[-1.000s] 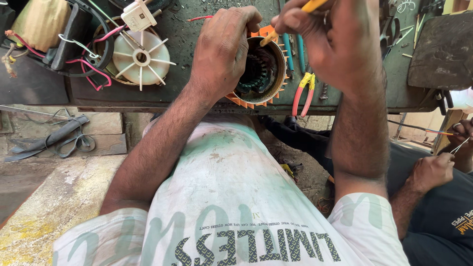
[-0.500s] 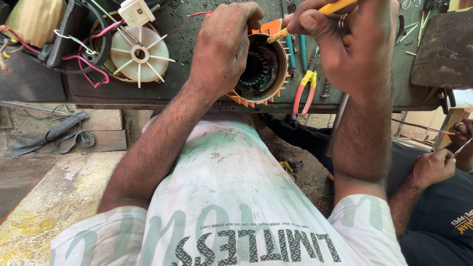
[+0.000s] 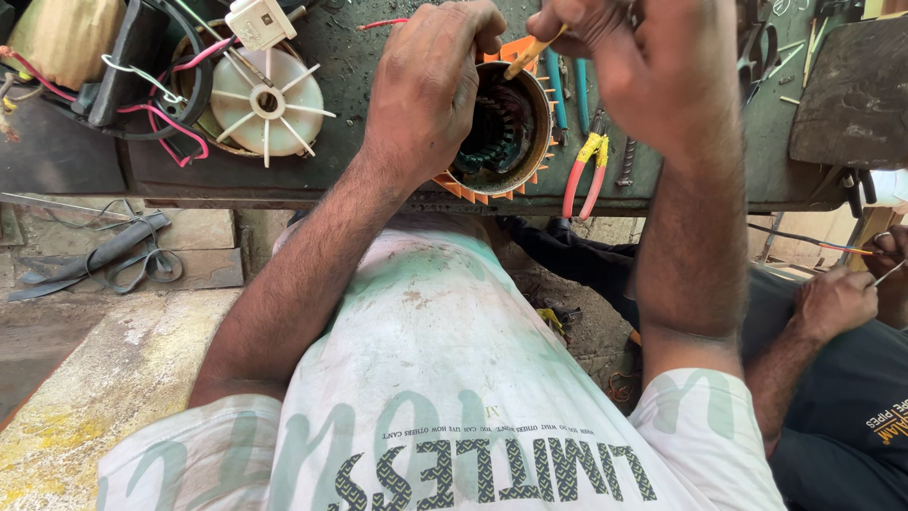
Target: The person uses a screwdriver to scrape and clean the interior slots of a motor stator. They rotate the stator to access different sections while continuing to remove debris from the winding slots.
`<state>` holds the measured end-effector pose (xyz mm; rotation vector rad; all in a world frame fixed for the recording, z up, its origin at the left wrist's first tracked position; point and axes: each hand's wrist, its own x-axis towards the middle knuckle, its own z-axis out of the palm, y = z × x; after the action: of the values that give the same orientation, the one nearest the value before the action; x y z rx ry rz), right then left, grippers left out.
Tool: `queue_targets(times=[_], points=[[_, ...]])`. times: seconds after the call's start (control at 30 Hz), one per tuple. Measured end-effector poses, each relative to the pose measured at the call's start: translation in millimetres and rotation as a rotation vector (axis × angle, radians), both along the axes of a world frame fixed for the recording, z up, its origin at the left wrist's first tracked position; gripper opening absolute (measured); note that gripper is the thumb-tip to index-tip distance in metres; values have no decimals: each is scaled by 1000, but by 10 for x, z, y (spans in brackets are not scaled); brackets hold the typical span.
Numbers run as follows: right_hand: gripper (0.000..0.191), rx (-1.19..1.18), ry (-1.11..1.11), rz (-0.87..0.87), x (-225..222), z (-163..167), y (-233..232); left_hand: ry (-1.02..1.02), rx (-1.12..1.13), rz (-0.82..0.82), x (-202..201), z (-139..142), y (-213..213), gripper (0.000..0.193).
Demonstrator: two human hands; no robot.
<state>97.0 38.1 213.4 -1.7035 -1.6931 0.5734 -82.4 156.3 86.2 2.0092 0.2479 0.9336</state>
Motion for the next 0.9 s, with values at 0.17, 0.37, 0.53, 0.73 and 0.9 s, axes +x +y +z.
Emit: queue_targets(times=[0.17,0.37,0.53,0.73,0.9], points=[[9,123,103,-37,-51,-187,-105,8,-14,4,-8,26,-8,23],[29,397,67,-205,-423,-397,-472,5,-12,11,-34,4,-11,23],[29,651,208,-381,-533,-473,-768,19,-16,0,-35,-16,5,19],[28,805,253,-530,-616,-546,-1066,159,275,10,-106,54,84,12],[28,838,316,-601,-724,-644,-1249,295,591,-8,-95,117,130,9]])
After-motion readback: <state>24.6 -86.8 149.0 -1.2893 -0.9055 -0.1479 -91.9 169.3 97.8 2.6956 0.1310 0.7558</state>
